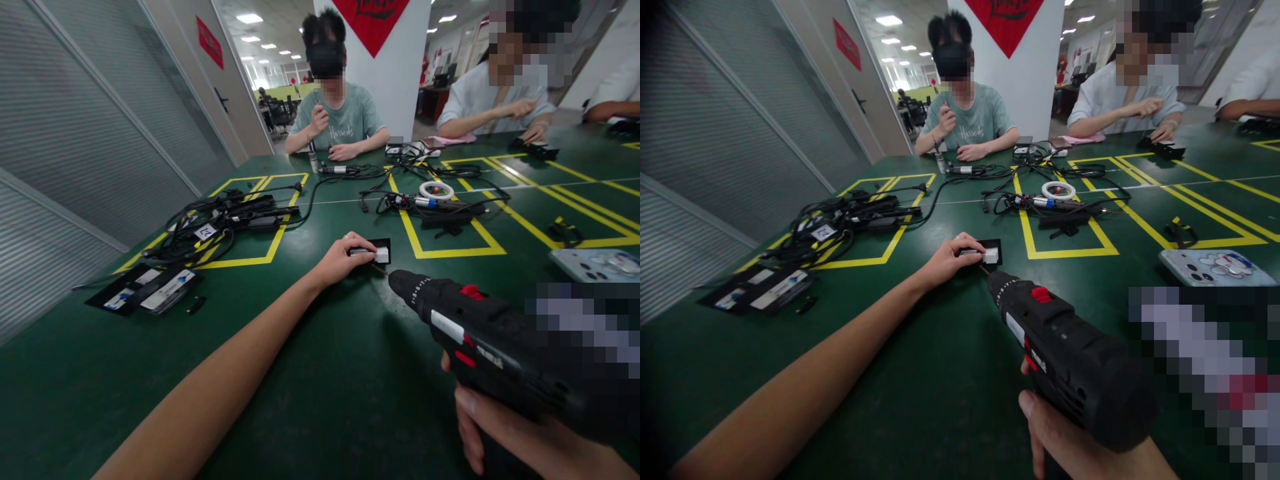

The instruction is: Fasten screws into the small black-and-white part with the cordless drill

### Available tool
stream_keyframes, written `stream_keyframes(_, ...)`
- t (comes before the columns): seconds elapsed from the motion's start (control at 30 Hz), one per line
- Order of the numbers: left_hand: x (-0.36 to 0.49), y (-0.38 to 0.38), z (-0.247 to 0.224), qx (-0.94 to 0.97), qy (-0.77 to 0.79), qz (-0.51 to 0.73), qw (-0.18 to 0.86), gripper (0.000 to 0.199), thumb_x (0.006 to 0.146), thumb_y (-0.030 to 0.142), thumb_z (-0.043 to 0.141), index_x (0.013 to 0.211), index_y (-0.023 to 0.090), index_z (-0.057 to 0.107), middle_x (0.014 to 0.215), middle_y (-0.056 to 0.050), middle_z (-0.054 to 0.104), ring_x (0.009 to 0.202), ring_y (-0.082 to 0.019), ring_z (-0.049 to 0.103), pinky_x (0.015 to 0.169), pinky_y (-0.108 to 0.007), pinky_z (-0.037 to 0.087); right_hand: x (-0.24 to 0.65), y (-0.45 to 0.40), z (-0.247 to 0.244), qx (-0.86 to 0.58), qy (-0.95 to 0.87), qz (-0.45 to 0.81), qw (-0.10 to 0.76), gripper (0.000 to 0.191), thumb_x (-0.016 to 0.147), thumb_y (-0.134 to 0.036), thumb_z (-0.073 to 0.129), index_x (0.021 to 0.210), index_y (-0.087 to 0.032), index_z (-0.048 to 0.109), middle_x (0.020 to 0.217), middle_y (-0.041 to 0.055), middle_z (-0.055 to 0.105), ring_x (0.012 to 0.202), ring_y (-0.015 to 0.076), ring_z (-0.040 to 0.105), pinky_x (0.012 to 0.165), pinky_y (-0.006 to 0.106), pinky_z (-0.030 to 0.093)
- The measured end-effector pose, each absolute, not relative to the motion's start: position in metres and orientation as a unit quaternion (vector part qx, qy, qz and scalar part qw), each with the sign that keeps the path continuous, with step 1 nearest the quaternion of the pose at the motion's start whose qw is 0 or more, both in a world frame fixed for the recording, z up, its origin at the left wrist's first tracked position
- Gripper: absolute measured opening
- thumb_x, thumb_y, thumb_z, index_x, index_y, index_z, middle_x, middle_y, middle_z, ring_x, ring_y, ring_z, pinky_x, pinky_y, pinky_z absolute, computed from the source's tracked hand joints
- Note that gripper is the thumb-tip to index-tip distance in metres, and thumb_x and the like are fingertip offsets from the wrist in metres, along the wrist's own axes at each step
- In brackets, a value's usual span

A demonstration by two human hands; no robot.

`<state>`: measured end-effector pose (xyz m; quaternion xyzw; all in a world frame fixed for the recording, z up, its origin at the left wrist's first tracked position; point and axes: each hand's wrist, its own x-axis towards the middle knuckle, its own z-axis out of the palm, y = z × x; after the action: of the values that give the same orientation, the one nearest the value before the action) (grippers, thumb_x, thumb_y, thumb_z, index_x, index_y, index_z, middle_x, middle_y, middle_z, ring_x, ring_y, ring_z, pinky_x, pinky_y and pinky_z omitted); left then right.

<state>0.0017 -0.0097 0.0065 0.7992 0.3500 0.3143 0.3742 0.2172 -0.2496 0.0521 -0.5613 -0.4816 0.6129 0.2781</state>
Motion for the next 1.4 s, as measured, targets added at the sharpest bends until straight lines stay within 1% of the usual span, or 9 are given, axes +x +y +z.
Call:
stream_keyframes(0.07,0.002,-0.010,0.007,0.800,0.351,0.313,0.373,0.027,0.078,0.039,0.059,0.095,0.020,0.067,0.101,-0.006,0.055,0.098,-0.018,0.051,0.093,-0.033,0.039,0.220,-0.249,0.045,-0.545,-0.476,0.629,0.284,0.063,0.087,-0.050,0.045,0.133,-0.017,0.016,0.058,-0.0028,0.059,0.055,0.0201,0.060,0.066,0.039,0.047)
stream_keyframes(0.2,0.002,-0.010,0.008,0.802,0.347,0.316,0.370,0.027,0.078,0.039,0.059,0.095,0.020,0.067,0.100,-0.005,0.055,0.097,-0.018,0.051,0.093,-0.033,0.039,0.223,-0.246,0.038,-0.531,-0.472,0.644,0.283,0.052,0.088,-0.049,0.046,0.129,-0.019,0.035,0.055,-0.0031,0.057,0.052,0.0180,0.059,0.065,0.037,0.046)
stream_keyframes(0.3,0.001,-0.009,0.007,0.800,0.348,0.316,0.372,0.027,0.077,0.039,0.059,0.095,0.020,0.066,0.100,-0.005,0.055,0.097,-0.018,0.051,0.092,-0.034,0.040,0.224,-0.244,0.036,-0.525,-0.476,0.648,0.279,0.046,0.088,-0.049,0.045,0.123,-0.020,0.042,0.054,-0.0030,0.057,0.051,0.0174,0.059,0.064,0.036,0.046)
stream_keyframes(0.57,0.002,-0.011,0.008,0.797,0.356,0.310,0.376,0.026,0.078,0.038,0.058,0.095,0.020,0.066,0.101,-0.005,0.054,0.098,-0.018,0.051,0.092,-0.034,0.040,0.221,-0.247,0.036,-0.547,-0.459,0.637,0.290,0.053,0.085,-0.051,0.048,0.124,-0.015,0.038,0.053,-0.0033,0.057,0.050,0.0186,0.058,0.064,0.039,0.047)
stream_keyframes(0.8,0.002,-0.011,0.008,0.799,0.351,0.314,0.374,0.026,0.078,0.038,0.059,0.095,0.020,0.067,0.100,-0.006,0.054,0.098,-0.018,0.051,0.093,-0.034,0.039,0.219,-0.248,0.047,-0.546,-0.470,0.634,0.279,0.054,0.087,-0.051,0.045,0.125,-0.014,0.037,0.056,-0.0003,0.059,0.056,0.0206,0.059,0.065,0.040,0.046)
stream_keyframes(0.97,0.001,-0.010,0.008,0.799,0.347,0.317,0.376,0.027,0.078,0.038,0.059,0.095,0.019,0.066,0.101,-0.006,0.054,0.097,-0.018,0.051,0.093,-0.034,0.039,0.216,-0.248,0.055,-0.564,-0.480,0.615,0.272,0.051,0.088,-0.051,0.043,0.126,-0.020,0.030,0.058,-0.0015,0.060,0.058,0.0197,0.059,0.070,0.038,0.046)
stream_keyframes(1.1,0.002,-0.011,0.009,0.798,0.350,0.314,0.377,0.026,0.078,0.038,0.059,0.095,0.019,0.066,0.101,-0.006,0.054,0.098,-0.018,0.051,0.093,-0.034,0.039,0.216,-0.248,0.048,-0.559,-0.467,0.622,0.289,0.053,0.086,-0.053,0.046,0.127,-0.022,0.034,0.053,-0.0029,0.057,0.051,0.0193,0.058,0.062,0.037,0.046)
stream_keyframes(1.23,0.002,-0.011,0.009,0.795,0.350,0.316,0.380,0.027,0.078,0.038,0.059,0.095,0.020,0.066,0.102,-0.006,0.054,0.098,-0.018,0.051,0.093,-0.033,0.039,0.220,-0.246,0.034,-0.543,-0.461,0.635,0.299,0.059,0.085,-0.053,0.047,0.130,-0.019,0.032,0.051,-0.0045,0.056,0.048,0.0181,0.057,0.059,0.037,0.046)
stream_keyframes(1.4,0.002,-0.011,0.009,0.794,0.354,0.315,0.381,0.026,0.077,0.038,0.059,0.095,0.019,0.067,0.102,-0.006,0.054,0.097,-0.018,0.051,0.093,-0.034,0.039,0.223,-0.245,0.036,-0.530,-0.474,0.644,0.282,0.050,0.086,-0.052,0.046,0.122,-0.018,0.046,0.054,-0.0019,0.058,0.050,0.0179,0.058,0.061,0.037,0.047)
